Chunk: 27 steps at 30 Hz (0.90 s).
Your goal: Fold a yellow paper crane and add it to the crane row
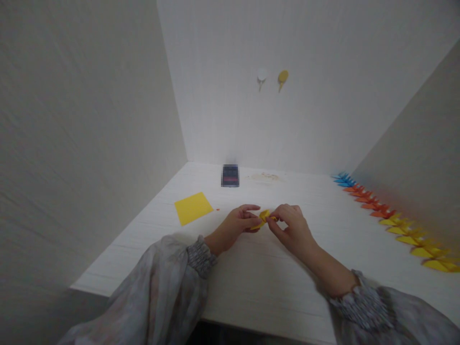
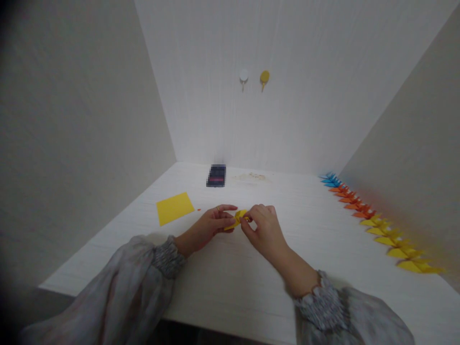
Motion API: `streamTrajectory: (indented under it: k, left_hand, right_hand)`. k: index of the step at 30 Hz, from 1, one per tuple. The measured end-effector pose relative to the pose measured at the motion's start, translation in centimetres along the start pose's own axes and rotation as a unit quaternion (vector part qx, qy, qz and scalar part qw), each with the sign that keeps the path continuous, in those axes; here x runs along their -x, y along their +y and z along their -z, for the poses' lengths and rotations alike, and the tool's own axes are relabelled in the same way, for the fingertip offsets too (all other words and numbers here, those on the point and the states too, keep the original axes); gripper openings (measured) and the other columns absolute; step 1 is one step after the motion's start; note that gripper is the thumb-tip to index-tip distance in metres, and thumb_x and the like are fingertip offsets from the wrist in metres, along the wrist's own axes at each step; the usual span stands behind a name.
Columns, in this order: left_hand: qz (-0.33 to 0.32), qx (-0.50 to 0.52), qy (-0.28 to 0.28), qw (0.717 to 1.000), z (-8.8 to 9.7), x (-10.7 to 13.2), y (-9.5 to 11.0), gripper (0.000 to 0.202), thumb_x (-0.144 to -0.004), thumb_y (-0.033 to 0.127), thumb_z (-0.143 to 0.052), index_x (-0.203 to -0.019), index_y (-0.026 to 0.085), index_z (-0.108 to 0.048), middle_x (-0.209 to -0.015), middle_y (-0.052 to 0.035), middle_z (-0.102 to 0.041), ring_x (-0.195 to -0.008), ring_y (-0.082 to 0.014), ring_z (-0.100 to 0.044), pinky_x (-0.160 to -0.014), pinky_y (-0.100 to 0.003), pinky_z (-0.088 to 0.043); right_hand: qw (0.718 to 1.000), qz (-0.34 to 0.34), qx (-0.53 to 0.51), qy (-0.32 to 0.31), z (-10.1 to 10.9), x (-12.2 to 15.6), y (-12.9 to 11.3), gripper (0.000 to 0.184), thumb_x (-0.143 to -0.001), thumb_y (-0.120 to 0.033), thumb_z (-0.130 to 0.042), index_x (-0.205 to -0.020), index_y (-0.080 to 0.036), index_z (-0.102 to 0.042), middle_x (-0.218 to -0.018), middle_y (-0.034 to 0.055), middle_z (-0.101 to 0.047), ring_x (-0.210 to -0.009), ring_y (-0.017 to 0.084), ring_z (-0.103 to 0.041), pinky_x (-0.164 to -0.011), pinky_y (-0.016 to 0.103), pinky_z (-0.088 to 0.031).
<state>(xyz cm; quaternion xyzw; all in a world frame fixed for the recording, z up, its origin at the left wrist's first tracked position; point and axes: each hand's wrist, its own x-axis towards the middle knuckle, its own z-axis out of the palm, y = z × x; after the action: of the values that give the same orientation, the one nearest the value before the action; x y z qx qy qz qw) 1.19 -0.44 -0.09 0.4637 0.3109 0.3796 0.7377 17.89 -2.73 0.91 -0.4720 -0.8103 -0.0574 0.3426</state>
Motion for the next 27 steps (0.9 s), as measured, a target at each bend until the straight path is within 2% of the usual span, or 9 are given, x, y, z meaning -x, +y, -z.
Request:
streamTrajectory:
  k: [5,9,13,20,27]
  left_hand:
    - [0.020,-0.060,0.022,0.998,0.16,-0.22,-0.28,0.029,-0.057,0.030,-0.069,-0.072,0.012,-0.053,-0.064,0.0008,-0.054,-0.054,-0.0072,-0.051,-0.060,-0.026,-0.041]
    - [-0.013,-0.098,0.018,0.995,0.26,-0.33,-0.40,0.026,-0.055,0.031,-0.069,-0.063,0.011,-0.054,-0.058,0.0021,-0.054,-0.053,-0.0058,-0.048,-0.060,-0.023,-0.040]
    - [-0.046,-0.091,0.012,0.995,0.27,-0.26,-0.34,0.022,-0.056,0.027,-0.069,-0.061,0.012,-0.054,-0.056,0.0030,-0.054,-0.053,-0.0053,-0.047,-0.059,-0.022,-0.038]
    - [-0.009,-0.080,0.011,0.997,0.10,-0.07,-0.21,0.024,-0.055,0.029,-0.069,-0.069,0.012,-0.058,-0.063,0.0016,-0.056,-0.057,-0.0061,-0.050,-0.062,-0.023,-0.040]
    - [-0.023,-0.032,0.022,0.999,0.44,-0.25,-0.41,0.024,-0.056,0.028,-0.069,-0.067,0.012,-0.056,-0.063,0.0012,-0.056,-0.056,-0.0062,-0.050,-0.061,-0.023,-0.040]
  right_hand:
    - [0.999,-0.032,-0.001,0.034,-0.11,0.04,0.37,0.016,-0.074,-0.024,-0.051,-0.059,-0.017,-0.050,-0.056,-0.0012,-0.053,-0.056,0.012,-0.048,-0.062,0.028,-0.031]
    - [0.998,-0.055,0.000,0.039,-0.11,0.03,0.15,0.019,-0.073,-0.026,-0.053,-0.056,-0.018,-0.050,-0.053,-0.0020,-0.052,-0.052,0.011,-0.045,-0.060,0.027,-0.032]
    - [0.997,-0.070,-0.012,0.031,0.02,-0.02,-0.12,0.019,-0.073,-0.027,-0.054,-0.056,-0.018,-0.052,-0.051,-0.0021,-0.052,-0.052,0.012,-0.045,-0.059,0.026,-0.032]
    - [0.996,-0.070,-0.005,0.049,-0.02,-0.08,0.12,0.018,-0.072,-0.025,-0.055,-0.056,-0.017,-0.053,-0.051,-0.0021,-0.052,-0.050,0.011,-0.043,-0.060,0.027,-0.032]
    - [0.994,-0.069,-0.066,0.062,0.45,-0.22,-0.32,0.010,-0.073,-0.027,-0.056,-0.068,-0.018,-0.059,-0.058,-0.0013,-0.055,-0.055,0.012,-0.047,-0.063,0.028,-0.034]
